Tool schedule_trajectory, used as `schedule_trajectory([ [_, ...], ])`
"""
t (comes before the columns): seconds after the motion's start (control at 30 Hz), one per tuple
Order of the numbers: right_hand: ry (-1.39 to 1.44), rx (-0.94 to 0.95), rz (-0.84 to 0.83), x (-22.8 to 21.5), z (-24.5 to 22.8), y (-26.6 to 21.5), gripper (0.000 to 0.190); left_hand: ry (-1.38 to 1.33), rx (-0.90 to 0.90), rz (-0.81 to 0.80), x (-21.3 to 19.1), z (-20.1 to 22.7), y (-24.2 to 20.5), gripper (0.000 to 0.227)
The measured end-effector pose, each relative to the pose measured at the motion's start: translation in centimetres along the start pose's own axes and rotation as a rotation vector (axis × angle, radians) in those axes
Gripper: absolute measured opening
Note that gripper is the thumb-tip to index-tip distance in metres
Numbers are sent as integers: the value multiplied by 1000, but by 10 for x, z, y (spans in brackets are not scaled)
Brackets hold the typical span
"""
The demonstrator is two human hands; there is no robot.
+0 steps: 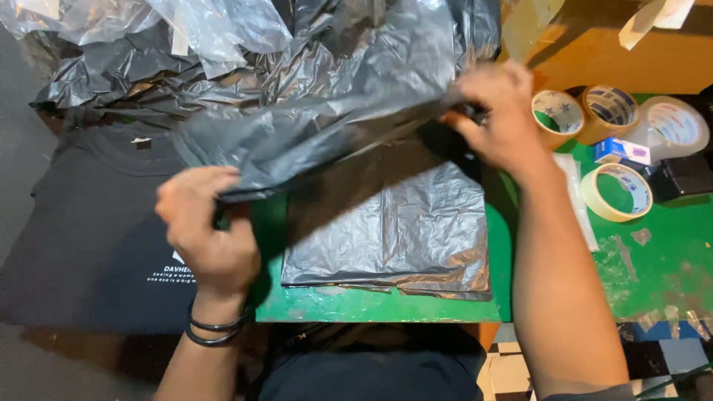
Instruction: Packing a t-shirt into a plastic mailer bag and smoothing it out for shipping.
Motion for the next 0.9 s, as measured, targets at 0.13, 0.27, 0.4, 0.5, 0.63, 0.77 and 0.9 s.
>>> schedule_trajectory([
  [0.13, 95, 380, -581, 21, 3, -29, 21, 152, -217, 6, -5, -23, -13, 30],
  [0.27, 400, 584, -480, 0, 3, -34, 20, 137, -276, -15, -1, -31, -16, 38],
  [0.4, 185, 509, -299, -10, 12, -28, 24, 123, -398, -75, 5, -41, -21, 30],
  [0.5, 130, 367, -223, -13, 10, -28, 21, 3, -308, -39, 4, -29, -12, 25],
  [0.63, -174, 186, 125, -60, -26, -22, 48, 13, -263, -26, 2, -29, -15, 12],
  [0.77, -202, 687, -31, -69, -14, -41, 21, 93, -310, -45, 0, -36, -19, 9],
  [0.9, -327, 561, 69, -54, 2, -66, 38, 76, -293, -47, 3, -37, -20, 8],
])
Point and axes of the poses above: each hand's wrist, its own y-axis towards the middle knuckle, its own x-axis out of the palm, z = x × y, the point moved 9 cm from there along y, towards the middle knuckle, and after that the axes turned 4 degrees about x, right-handed, at the moved point
